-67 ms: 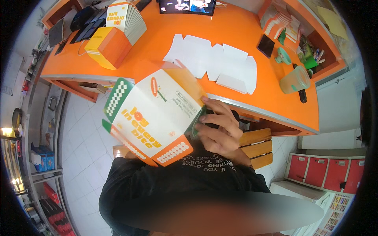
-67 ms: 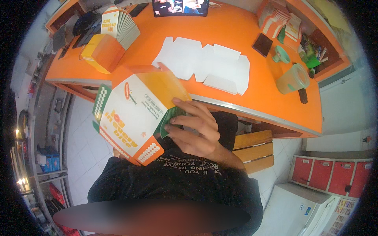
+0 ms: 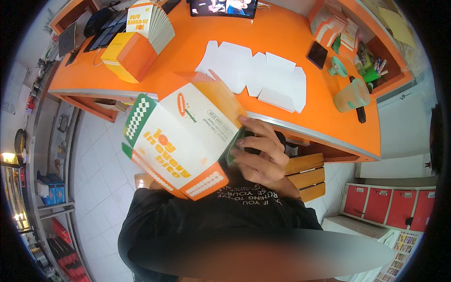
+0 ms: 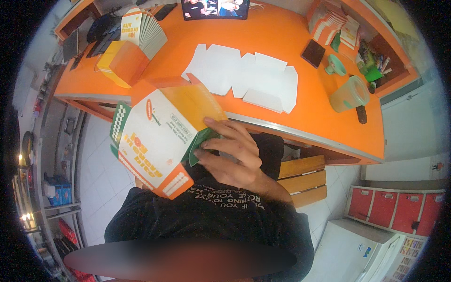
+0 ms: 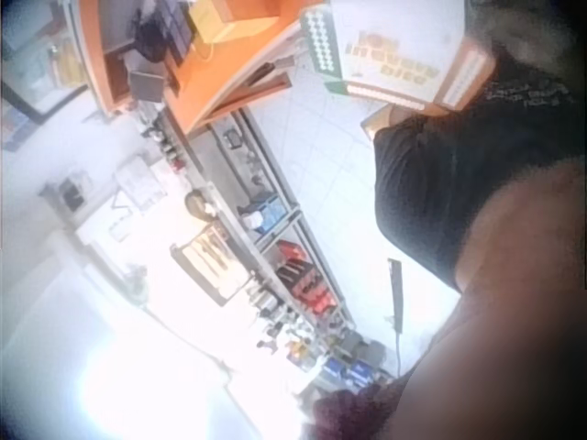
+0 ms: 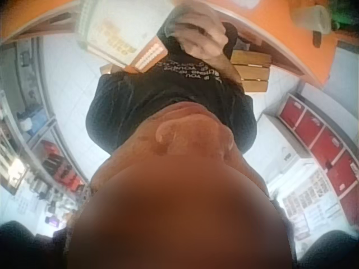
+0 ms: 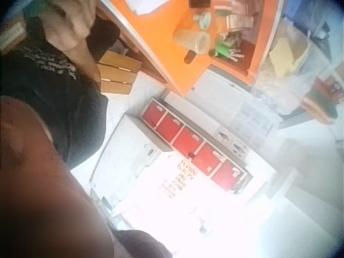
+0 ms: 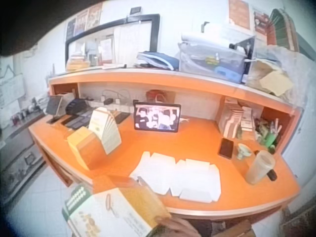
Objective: The person assembles small, flat-packed cardboard boxes by folding the flaps and tucking the tabs into slots. They handle the boxes one at a time, folding the sides and bottom to form a cube shape, and then place the finished boxes on the counter.
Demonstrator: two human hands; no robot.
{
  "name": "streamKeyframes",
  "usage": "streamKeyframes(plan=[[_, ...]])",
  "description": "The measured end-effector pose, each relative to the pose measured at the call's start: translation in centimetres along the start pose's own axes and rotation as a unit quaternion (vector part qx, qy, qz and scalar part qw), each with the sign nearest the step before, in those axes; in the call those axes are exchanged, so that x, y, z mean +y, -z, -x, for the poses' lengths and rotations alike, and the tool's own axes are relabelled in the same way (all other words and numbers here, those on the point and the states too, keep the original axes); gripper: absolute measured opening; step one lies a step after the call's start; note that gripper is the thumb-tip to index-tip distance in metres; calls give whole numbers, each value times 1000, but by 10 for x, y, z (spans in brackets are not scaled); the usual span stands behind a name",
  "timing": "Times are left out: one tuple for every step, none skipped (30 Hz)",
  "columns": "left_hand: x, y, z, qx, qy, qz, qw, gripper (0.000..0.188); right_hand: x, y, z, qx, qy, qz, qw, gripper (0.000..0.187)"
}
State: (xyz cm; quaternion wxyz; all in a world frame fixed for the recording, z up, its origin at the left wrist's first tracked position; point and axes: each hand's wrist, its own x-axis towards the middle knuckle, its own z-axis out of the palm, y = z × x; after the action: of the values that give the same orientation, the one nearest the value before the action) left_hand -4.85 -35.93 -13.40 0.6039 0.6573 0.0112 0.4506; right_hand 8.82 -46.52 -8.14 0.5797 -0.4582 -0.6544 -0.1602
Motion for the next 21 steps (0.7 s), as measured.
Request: streamKeyframes(plan=[[1, 1, 0, -1, 0, 2, 1000, 33, 0, -2, 0, 0, 0, -16, 1000, 27], [2, 2, -1, -2, 0, 0, 1000, 33, -1, -4, -1, 1, 0, -32, 999, 27], [2, 2, 0, -6, 0, -1, 1000, 33, 1, -7, 1, 17, 18, -27, 999, 26], [3, 2, -1, -6, -2, -2, 1000, 32, 5, -11, 5, 32, 36, -20, 999, 26], [2, 1, -1, -8, -3, -2, 1000, 32, 6, -13, 4, 48, 54, -12, 997, 25], [2, 2, -2, -10, -4, -3, 1000, 32, 4, -13, 4, 35, 41, 16, 998, 25], [2, 3, -3, -10, -5, -2, 1000, 32, -1, -13, 2, 22, 29, 45, 998, 25], [3, 2, -3, -10, -7, -4, 1000, 32, -5, -12, 0, 9, 17, 74, 997, 26], [5, 4, -3, -9, -4, -6, 1000, 32, -9, -14, -2, 9, 10, 69, 998, 27], [6, 4, -4, -8, -7, -6, 1000, 32, -6, -14, 1, 28, 34, 48, 998, 28], [6, 5, -4, -10, -9, -8, 1000, 32, 1, -13, 5, 47, 57, 26, 997, 29], [6, 6, -4, -13, -11, -8, 1000, 32, 4, -12, 7, 66, 81, 5, 995, 30], [6, 6, -4, -15, -13, -10, 1000, 32, 2, -15, 3, 91, 63, -27, 993, 34], [7, 7, -3, -17, -14, -11, 1000, 32, 0, -17, -1, 118, 47, -59, 990, 37], [8, 7, -2, -21, -18, -14, 1000, 32, 1, -6, -2, 66, 36, -57, 995, 39], [8, 7, -2, -24, -21, -15, 999, 32, 1, 0, -2, 13, 24, -54, 998, 41], [10, 7, -2, -26, -24, -15, 999, 32, 3, -1, -3, -9, 42, -31, 999, 41], [11, 8, -1, -25, -28, -19, 999, 32, 3, 0, -4, -22, 55, -22, 998, 41], [12, 9, -2, -25, -32, -25, 999, 32, 3, 0, -6, -33, 69, -15, 997, 42], [13, 10, -3, -24, -39, -33, 998, 32, 4, 0, -7, -44, 84, -7, 995, 42], [14, 12, -3, -20, -45, -44, 998, 32, 7, -5, -8, -6, 87, -21, 996, 45]])
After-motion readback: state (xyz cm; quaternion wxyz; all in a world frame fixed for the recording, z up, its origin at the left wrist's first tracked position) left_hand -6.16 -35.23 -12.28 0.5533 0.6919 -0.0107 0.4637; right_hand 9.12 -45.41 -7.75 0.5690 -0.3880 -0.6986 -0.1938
